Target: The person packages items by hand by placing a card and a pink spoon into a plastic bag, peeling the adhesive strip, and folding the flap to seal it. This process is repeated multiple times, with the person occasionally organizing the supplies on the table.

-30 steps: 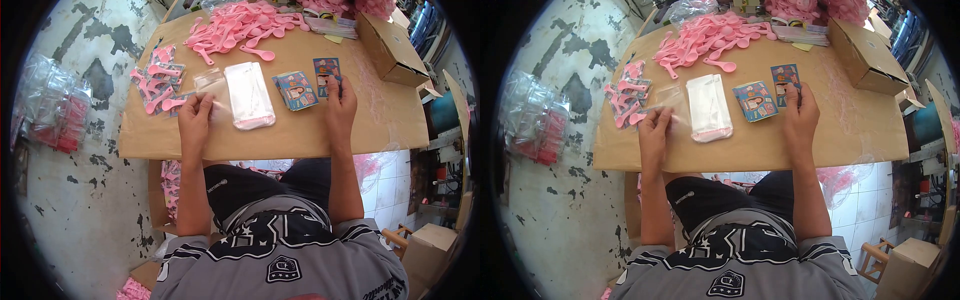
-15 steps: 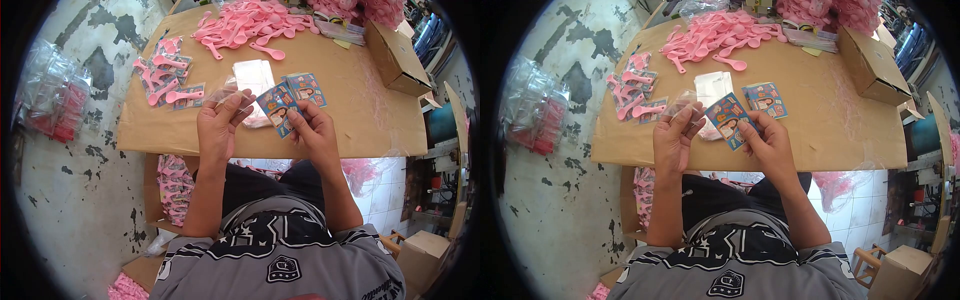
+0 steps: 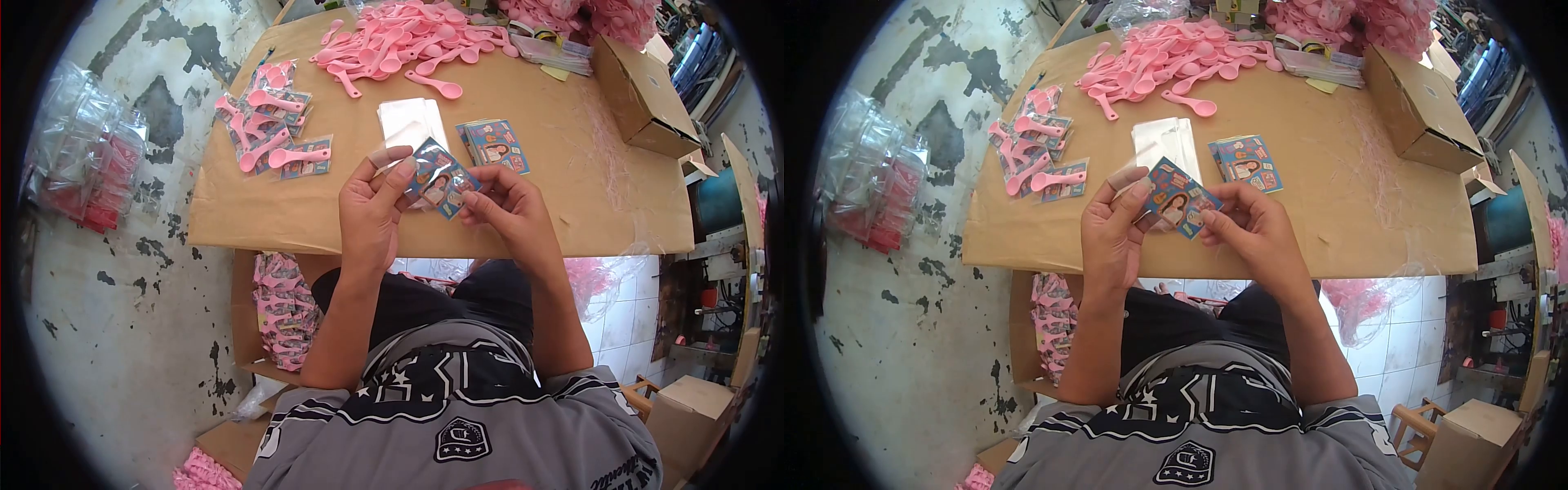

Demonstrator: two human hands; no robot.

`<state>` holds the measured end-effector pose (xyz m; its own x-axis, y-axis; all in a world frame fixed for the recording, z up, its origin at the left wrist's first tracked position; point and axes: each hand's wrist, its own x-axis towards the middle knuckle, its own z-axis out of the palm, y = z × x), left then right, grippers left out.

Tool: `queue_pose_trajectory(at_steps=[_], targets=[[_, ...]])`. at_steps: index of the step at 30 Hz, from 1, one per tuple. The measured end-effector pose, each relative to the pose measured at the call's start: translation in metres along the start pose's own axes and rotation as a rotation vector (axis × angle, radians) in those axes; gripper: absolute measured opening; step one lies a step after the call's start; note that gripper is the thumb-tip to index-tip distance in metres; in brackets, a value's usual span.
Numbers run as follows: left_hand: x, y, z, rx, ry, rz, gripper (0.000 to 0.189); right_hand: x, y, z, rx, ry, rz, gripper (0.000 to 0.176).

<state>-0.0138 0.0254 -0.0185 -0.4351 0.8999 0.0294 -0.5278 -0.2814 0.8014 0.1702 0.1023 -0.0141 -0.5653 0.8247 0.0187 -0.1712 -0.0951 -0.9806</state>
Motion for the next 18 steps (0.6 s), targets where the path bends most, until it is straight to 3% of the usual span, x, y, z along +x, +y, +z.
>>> queue_pose_trajectory(at_steps=[3,9,14,18], targets=[[0.001,-0.003,0.003,-0.010,-0.014,0.010,0.030,0.000,0.006,-0.002,0.115,0.037,0.039,0.022],[-0.011,-0.015,0.018,0.016,-0.040,0.011,0.032,0.008,0.016,0.024,0.136,0.160,-0.190,0.020],[-0.010,-0.016,0.008,0.157,-0.057,0.106,0.039,0.003,0.014,0.037,0.208,0.075,-0.052,0.017],[-0.006,0.001,0.018,-0.171,-0.098,0.106,0.054,-0.003,0.017,0.044,0.229,0.061,0.001,0.018]])
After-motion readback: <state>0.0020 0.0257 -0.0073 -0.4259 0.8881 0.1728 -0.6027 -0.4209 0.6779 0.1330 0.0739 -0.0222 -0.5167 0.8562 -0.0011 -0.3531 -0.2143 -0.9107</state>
